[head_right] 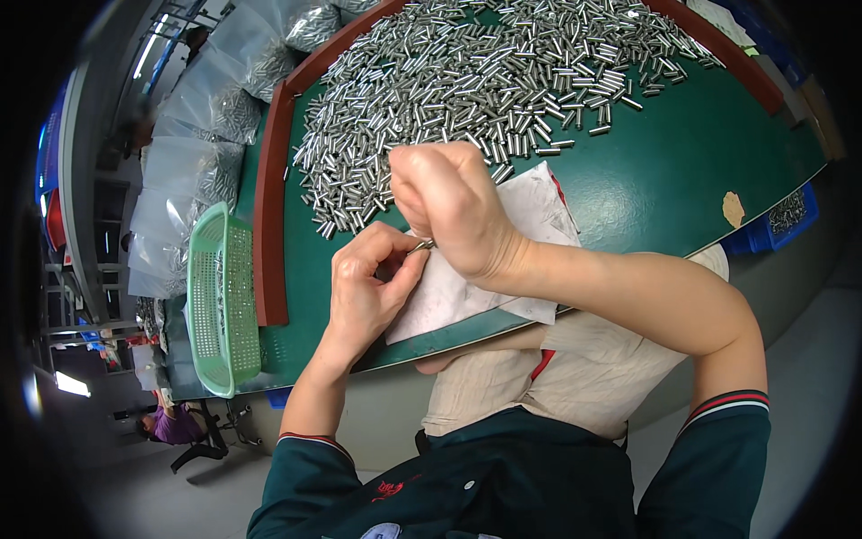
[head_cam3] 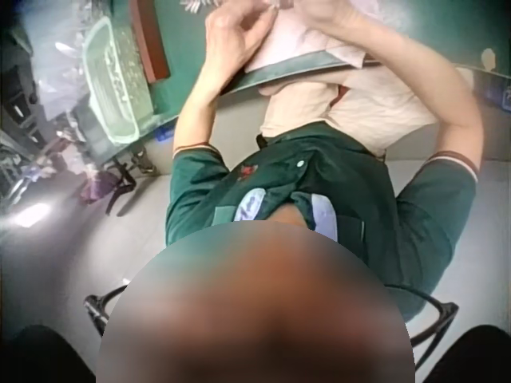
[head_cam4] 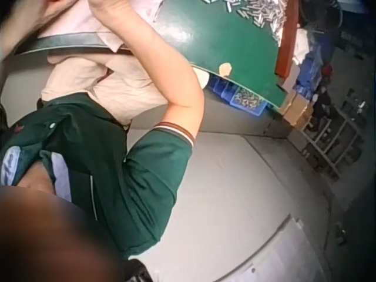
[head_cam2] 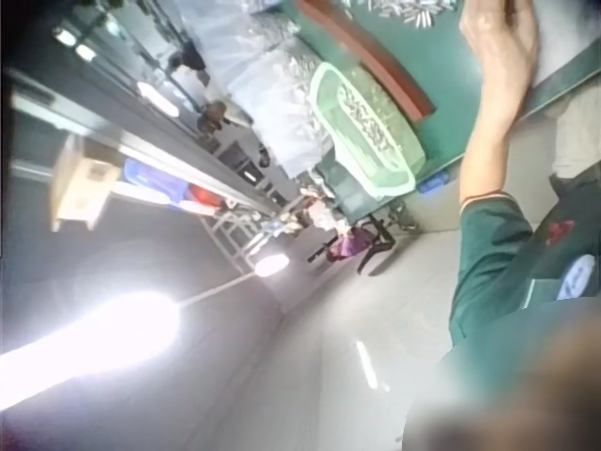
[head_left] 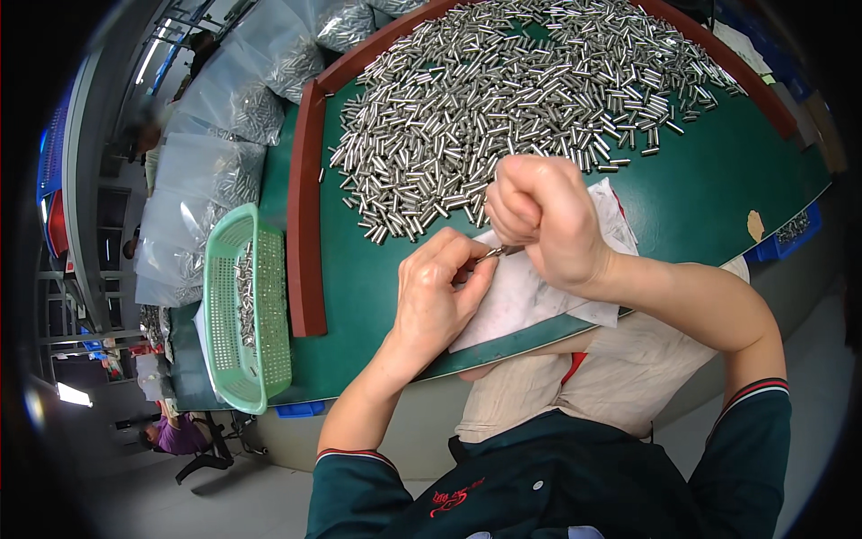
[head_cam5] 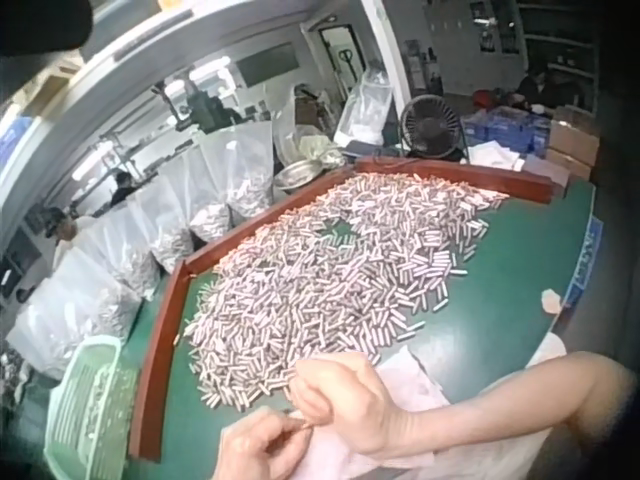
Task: Using a small blade to deburr or clean small metal pins at a workbench.
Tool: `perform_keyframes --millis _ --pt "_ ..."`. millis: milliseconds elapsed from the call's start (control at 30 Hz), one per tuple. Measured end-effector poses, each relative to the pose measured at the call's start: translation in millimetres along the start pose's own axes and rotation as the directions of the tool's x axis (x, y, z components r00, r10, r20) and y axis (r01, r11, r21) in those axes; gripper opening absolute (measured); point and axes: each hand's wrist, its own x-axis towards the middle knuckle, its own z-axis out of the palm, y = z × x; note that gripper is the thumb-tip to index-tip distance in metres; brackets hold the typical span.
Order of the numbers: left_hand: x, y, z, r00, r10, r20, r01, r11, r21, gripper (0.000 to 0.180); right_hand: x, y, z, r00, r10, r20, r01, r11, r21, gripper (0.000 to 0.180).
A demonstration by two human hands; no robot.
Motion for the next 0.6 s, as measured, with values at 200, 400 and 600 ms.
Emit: perform_keyframes --millis 200,400,600 --pt "-2.5 1.8 0.9 0.997 0.071 -0.041 -0.068 0.995 0.075 0.011 1.7 -7.3 -4.1 0.997 -0.077 0.002 0.077 0.997 0.003 0.037" --pt "-2.2 -0.1 -2.3 0.992 0.124 -0.024 -0.120 0.986 0.114 0.018 0.8 -8.2 -2.5 1.000 0.021 -0.011 -0.021 0.999 0.036 0.037" --pt "-2.4 2.1 0.5 0.995 0.094 -0.037 -0.092 0.994 0.065 0.012 -2.0 -7.1 -1.6 0.999 0.049 -0.014 -0.049 0.999 0.022 0.037"
